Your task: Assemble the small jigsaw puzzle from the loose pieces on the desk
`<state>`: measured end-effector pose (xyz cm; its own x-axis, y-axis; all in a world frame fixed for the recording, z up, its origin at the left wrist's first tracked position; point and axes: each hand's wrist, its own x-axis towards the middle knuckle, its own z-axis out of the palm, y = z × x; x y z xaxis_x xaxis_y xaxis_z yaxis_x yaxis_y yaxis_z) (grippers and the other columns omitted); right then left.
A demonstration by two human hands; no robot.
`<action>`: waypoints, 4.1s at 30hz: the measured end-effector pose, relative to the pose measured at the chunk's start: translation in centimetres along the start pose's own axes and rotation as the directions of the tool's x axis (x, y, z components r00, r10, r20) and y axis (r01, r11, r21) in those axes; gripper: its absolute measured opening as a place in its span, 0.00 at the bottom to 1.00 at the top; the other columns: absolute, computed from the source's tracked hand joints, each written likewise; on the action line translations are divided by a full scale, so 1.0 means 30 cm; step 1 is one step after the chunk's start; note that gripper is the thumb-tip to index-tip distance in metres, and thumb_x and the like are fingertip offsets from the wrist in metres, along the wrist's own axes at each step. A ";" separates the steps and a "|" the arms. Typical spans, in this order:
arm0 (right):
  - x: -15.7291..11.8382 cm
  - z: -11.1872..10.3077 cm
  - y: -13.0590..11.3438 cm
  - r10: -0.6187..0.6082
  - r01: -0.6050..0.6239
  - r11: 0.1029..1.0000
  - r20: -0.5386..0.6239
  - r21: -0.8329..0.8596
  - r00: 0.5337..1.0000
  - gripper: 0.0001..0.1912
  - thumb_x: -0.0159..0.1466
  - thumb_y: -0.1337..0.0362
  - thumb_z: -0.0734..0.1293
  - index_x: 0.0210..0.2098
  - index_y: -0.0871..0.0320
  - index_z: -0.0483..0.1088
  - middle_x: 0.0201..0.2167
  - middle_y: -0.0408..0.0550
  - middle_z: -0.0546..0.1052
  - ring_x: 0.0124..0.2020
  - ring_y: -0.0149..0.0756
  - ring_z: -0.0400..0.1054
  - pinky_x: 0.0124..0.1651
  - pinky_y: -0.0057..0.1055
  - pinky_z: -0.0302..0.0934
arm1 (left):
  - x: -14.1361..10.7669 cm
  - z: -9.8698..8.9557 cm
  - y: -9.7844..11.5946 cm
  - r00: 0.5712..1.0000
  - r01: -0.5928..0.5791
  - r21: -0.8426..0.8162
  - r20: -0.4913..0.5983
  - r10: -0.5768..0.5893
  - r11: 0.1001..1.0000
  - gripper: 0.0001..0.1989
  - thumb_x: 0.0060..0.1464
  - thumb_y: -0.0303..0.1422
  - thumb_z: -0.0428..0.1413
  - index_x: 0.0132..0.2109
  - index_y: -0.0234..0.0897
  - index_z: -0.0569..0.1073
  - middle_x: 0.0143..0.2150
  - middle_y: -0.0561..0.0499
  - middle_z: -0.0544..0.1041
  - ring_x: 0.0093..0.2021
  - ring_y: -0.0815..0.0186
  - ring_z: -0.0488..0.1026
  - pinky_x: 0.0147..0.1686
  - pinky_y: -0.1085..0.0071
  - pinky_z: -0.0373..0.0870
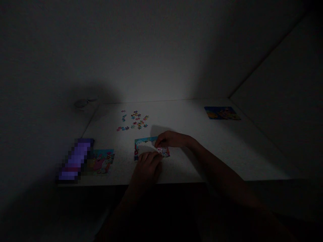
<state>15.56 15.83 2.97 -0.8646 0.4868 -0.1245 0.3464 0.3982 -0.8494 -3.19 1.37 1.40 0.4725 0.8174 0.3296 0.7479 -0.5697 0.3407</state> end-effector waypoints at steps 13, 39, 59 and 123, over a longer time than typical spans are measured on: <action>-0.003 0.003 -0.030 -0.003 0.004 1.000 0.052 -0.019 0.999 0.11 0.64 0.69 0.64 0.40 0.59 0.78 0.38 0.47 0.80 0.38 0.32 0.72 0.44 0.27 0.63 | -0.005 -0.002 -0.001 0.999 -0.032 -0.009 -0.008 0.032 0.999 0.14 0.65 0.28 0.49 0.54 0.36 0.72 0.52 0.45 0.75 0.50 0.56 0.70 0.51 0.56 0.68; -0.009 0.015 -0.058 0.063 -0.066 0.995 0.047 0.070 0.997 0.09 0.61 0.71 0.65 0.37 0.61 0.78 0.31 0.45 0.78 0.30 0.28 0.70 0.34 0.24 0.62 | -0.001 -0.003 -0.005 0.999 -0.029 -0.002 0.017 0.029 1.000 0.14 0.64 0.27 0.50 0.54 0.36 0.71 0.54 0.44 0.75 0.51 0.56 0.70 0.51 0.57 0.67; -0.006 0.026 -0.066 0.098 -0.102 0.988 0.038 0.114 0.994 0.09 0.59 0.73 0.65 0.35 0.61 0.77 0.29 0.44 0.77 0.27 0.27 0.68 0.35 0.26 0.60 | -0.003 -0.004 -0.002 1.000 -0.017 0.017 0.017 0.017 1.000 0.14 0.64 0.27 0.51 0.55 0.34 0.71 0.51 0.42 0.74 0.51 0.55 0.67 0.51 0.58 0.67; -0.041 -0.023 -0.029 0.066 -0.137 0.908 -0.186 -0.395 0.980 0.35 0.52 0.58 0.77 0.56 0.61 0.66 0.49 0.57 0.69 0.51 0.49 0.63 0.56 0.46 0.59 | -0.001 0.001 -0.002 0.998 -0.043 0.018 0.046 0.042 0.999 0.15 0.62 0.26 0.49 0.54 0.37 0.70 0.60 0.47 0.72 0.57 0.56 0.66 0.56 0.54 0.61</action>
<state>16.58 15.41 4.21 -0.7567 0.6485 -0.0827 0.5766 0.6024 -0.5520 -3.23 1.39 1.33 0.5246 0.7955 0.3033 0.7350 -0.6030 0.3101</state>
